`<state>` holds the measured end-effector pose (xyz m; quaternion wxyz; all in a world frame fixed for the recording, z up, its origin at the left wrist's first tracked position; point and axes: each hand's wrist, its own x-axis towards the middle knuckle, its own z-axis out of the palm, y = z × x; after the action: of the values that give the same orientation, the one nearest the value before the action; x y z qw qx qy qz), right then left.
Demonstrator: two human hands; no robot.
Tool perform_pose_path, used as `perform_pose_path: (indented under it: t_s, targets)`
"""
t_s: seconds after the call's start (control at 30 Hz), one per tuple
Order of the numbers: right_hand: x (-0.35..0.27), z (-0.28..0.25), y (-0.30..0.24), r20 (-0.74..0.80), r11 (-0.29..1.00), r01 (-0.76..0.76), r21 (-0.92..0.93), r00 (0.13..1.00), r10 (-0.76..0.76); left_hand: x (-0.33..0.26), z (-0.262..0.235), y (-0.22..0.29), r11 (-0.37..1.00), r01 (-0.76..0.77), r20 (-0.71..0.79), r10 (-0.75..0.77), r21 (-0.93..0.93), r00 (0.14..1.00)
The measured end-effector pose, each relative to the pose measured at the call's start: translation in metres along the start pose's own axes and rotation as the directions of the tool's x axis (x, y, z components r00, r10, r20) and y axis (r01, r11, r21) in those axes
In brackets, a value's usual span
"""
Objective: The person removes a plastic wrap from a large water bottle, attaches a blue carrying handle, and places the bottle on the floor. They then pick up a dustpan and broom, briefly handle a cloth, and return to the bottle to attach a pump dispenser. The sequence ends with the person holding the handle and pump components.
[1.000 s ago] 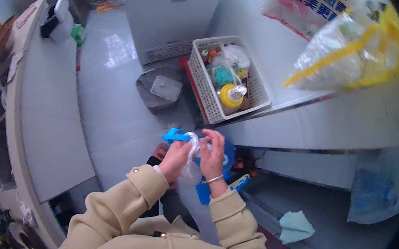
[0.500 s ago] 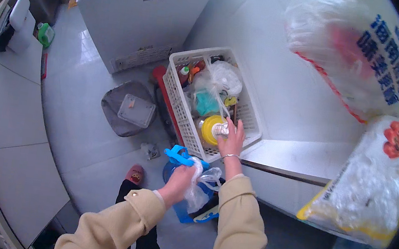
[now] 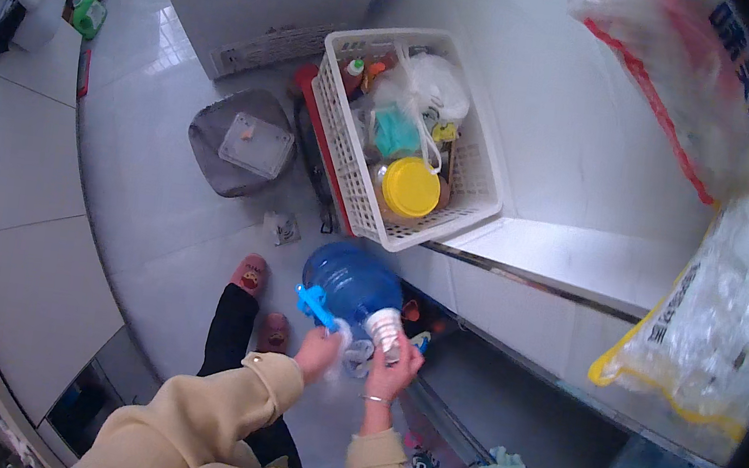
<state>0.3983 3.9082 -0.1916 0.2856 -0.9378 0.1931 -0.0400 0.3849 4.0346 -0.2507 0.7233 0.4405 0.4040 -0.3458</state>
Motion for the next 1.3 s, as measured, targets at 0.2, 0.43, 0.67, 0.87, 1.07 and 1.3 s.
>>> perform_pose_path:
  t_s: [0.2, 0.43, 0.67, 0.87, 1.07, 1.3]
  targets:
    - [-0.029, 0.032, 0.086, 0.032, 0.994, -0.051, -0.093, 0.998, 0.054, 0.0, 0.002, -0.063, 0.969, 0.059, 0.014, -0.065, 0.239, 0.998]
    - [-0.014, 0.062, 0.113, 0.075, 0.996, -0.033, -0.086, 0.996, 0.04, -0.013, -0.003, -0.062, 0.957, 0.015, 0.053, -0.032, 0.29, 0.998]
    - [0.016, 0.067, 0.109, 0.194, 0.975, 0.033, -0.219, 0.981, 0.011, -0.002, -0.021, -0.067, 0.961, 0.036, 0.034, -0.047, 0.273, 0.998]
    - [0.006, 0.043, 0.11, 0.119, 0.996, -0.013, -0.091, 0.993, 0.024, -0.004, -0.033, -0.055, 0.966, 0.105, 0.013, -0.112, 0.237, 0.994]
    - [-0.024, 0.041, 0.154, 0.021, 0.909, -0.345, 0.232, 0.936, 0.35, 0.002, -0.031, -0.038, 0.861, 0.024, -0.05, 0.001, 0.507, 0.999]
    - [-0.022, 0.036, 0.159, -0.028, 0.974, -0.225, -0.01, 0.974, 0.225, 0.035, -0.006, -0.039, 0.743, 0.046, -0.097, 0.026, 0.667, 0.995]
